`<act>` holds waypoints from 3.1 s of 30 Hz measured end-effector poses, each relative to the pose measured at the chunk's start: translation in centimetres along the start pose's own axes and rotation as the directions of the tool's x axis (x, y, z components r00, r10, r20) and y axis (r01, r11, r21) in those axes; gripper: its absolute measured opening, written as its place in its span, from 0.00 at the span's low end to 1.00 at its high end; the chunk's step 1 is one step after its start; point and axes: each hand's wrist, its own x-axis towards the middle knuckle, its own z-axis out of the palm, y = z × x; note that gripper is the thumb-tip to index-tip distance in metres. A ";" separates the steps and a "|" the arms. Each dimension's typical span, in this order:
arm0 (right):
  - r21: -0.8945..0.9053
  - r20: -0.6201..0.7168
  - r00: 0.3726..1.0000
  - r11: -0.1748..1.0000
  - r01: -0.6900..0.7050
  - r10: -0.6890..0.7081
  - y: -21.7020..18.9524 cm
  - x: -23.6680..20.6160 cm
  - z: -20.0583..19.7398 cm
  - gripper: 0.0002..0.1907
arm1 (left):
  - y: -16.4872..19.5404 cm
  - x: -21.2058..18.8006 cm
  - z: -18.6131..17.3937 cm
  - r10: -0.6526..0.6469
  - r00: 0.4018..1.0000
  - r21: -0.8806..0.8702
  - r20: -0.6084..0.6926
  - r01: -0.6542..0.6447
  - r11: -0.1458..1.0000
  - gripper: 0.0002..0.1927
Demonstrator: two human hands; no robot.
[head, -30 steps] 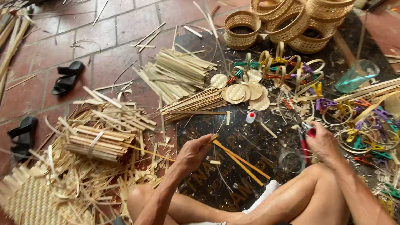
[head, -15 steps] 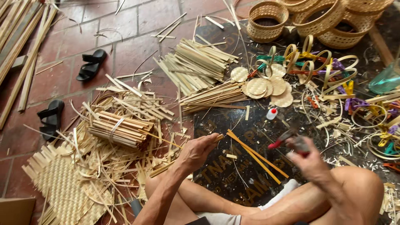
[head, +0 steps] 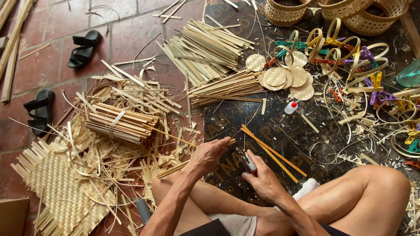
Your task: The person sits on the floor and trims the edges of round woven bamboo pieces with scissors, cutting off protruding strips. They then set the trimmed pieces aside and use pliers to trim and shape thin bamboo strips, placing the cut strips on the floor.
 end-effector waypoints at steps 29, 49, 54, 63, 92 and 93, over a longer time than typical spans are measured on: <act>0.112 -0.029 0.968 0.962 0.250 -0.248 2.6 5.4 3.8 0.27 | -5.0 1.4 -0.5 -0.022 0.996 -0.178 0.087 0.037 0.983 0.18; 0.483 -0.142 0.973 0.845 0.230 -0.183 -3.5 7.5 1.2 0.29 | -0.8 2.0 -3.6 -0.254 0.961 -0.865 0.112 0.220 0.451 0.10; 0.489 -0.167 0.936 0.798 0.353 -0.311 -5.0 7.5 -2.8 0.15 | 1.9 3.9 0.2 -0.257 0.938 -0.914 0.233 0.301 0.271 0.13; 0.419 -0.261 0.898 0.796 0.436 -0.355 -3.4 5.8 -4.2 0.14 | 2.3 4.5 3.3 -0.173 0.925 -0.933 0.339 0.354 0.067 0.12; -0.610 -0.302 0.919 0.792 0.019 -0.255 9.9 5.6 -8.1 0.17 | -6.4 0.7 -2.9 -0.574 0.673 -0.884 -0.466 -0.370 0.284 0.23; -0.699 -0.257 0.945 0.714 -0.038 -0.202 10.0 6.4 -6.2 0.19 | -5.9 0.7 -3.0 -0.576 0.673 -0.886 -0.464 -0.348 0.306 0.24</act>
